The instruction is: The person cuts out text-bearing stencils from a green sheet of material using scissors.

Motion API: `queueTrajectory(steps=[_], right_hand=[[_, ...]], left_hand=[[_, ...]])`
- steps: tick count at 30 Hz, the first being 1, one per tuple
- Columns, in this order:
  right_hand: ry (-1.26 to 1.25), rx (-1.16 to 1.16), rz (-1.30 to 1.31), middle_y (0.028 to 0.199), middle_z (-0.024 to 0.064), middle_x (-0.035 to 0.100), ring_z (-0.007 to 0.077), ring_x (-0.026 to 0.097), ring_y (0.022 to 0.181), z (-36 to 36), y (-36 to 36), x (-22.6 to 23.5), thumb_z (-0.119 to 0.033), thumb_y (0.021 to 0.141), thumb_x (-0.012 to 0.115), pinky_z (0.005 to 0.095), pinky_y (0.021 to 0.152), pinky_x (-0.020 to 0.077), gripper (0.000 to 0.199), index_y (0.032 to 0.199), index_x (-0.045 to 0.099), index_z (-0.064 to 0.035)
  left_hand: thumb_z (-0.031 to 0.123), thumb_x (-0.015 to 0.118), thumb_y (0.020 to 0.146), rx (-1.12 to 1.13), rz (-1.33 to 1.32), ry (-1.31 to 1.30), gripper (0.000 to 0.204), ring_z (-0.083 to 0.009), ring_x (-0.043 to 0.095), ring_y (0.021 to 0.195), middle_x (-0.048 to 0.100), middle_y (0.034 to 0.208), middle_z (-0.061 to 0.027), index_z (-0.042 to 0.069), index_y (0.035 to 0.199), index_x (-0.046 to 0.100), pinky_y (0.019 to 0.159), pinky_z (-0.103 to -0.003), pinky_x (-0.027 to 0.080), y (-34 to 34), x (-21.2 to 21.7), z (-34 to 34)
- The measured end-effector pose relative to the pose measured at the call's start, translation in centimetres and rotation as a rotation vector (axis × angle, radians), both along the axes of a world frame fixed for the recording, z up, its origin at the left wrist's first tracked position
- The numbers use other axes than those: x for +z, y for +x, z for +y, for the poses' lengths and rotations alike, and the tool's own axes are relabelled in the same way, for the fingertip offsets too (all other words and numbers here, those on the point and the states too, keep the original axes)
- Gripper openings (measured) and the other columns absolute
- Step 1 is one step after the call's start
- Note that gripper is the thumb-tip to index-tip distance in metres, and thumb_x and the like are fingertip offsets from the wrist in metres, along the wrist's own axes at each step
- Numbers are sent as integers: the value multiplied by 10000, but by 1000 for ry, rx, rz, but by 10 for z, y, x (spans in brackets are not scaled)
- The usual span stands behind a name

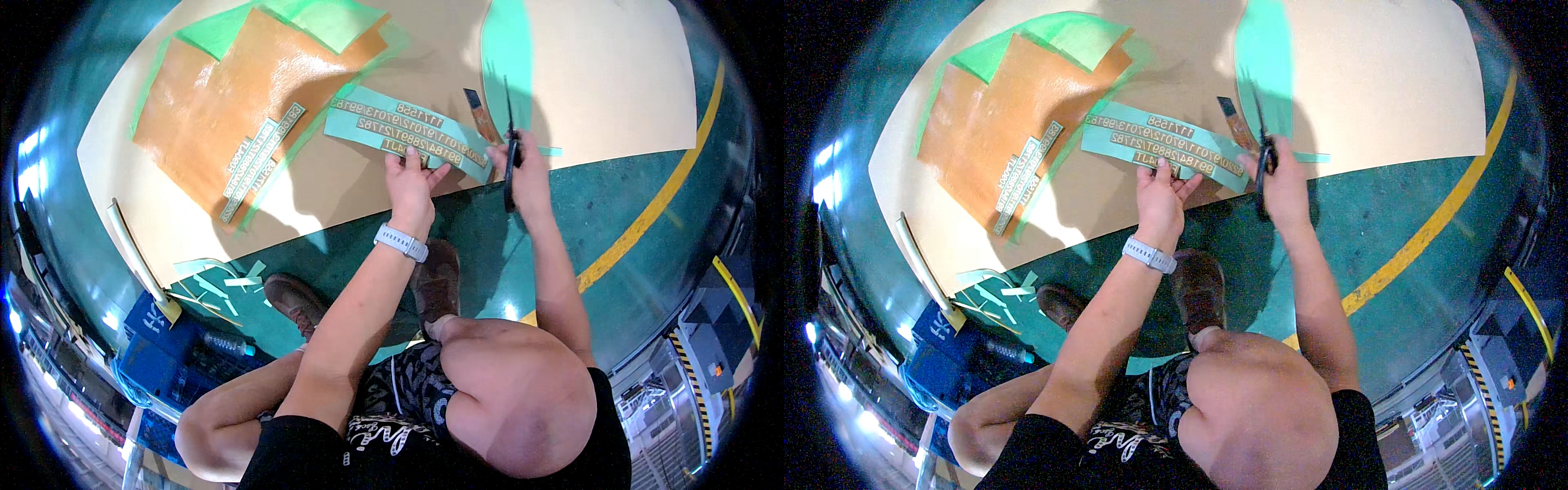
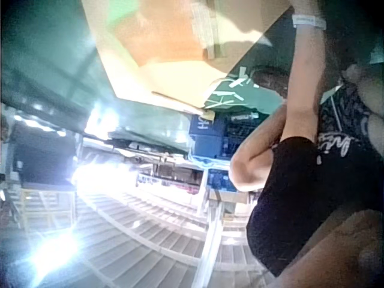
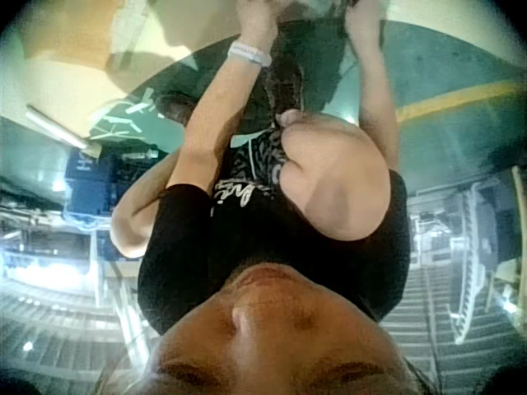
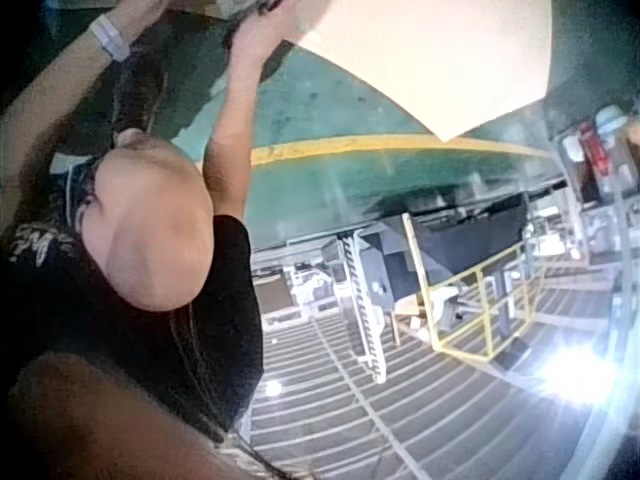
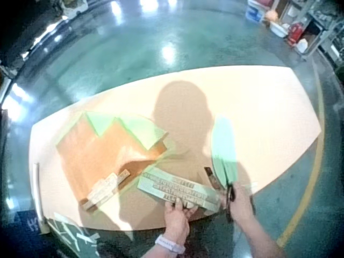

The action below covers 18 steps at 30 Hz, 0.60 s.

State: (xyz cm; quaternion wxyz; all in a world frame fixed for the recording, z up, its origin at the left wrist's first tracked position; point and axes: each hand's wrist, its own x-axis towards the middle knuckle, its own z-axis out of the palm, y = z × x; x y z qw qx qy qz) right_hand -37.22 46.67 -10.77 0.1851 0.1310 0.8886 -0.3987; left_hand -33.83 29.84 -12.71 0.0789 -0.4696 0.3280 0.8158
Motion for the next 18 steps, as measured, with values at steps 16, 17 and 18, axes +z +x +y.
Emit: queueTrajectory(steps=[16,17,18], right_hand=[[-202,5,-133,884,91,584,159,549,812,-12,0,11,-213,785,704,306,758,450,451,1131,484,-25],[-230,0,-103,875,88,576,156,540,805,-10,0,8,-214,785,704,304,756,448,452,1130,484,-23],[-259,-6,-73,866,85,568,153,531,799,-8,-2,4,-215,785,704,303,754,446,453,1129,483,-20]], left_hand=[[189,411,974,-159,25,-200,151,-133,548,508,452,565,-13,45,1003,447,427,-283,474,2,-12,-6],[196,416,973,-177,17,-186,157,-129,534,497,446,566,-12,45,998,450,430,-283,475,1,-7,-7],[203,420,972,-196,9,-172,162,-125,520,485,439,568,-10,46,992,454,434,-282,476,0,-3,-8]])
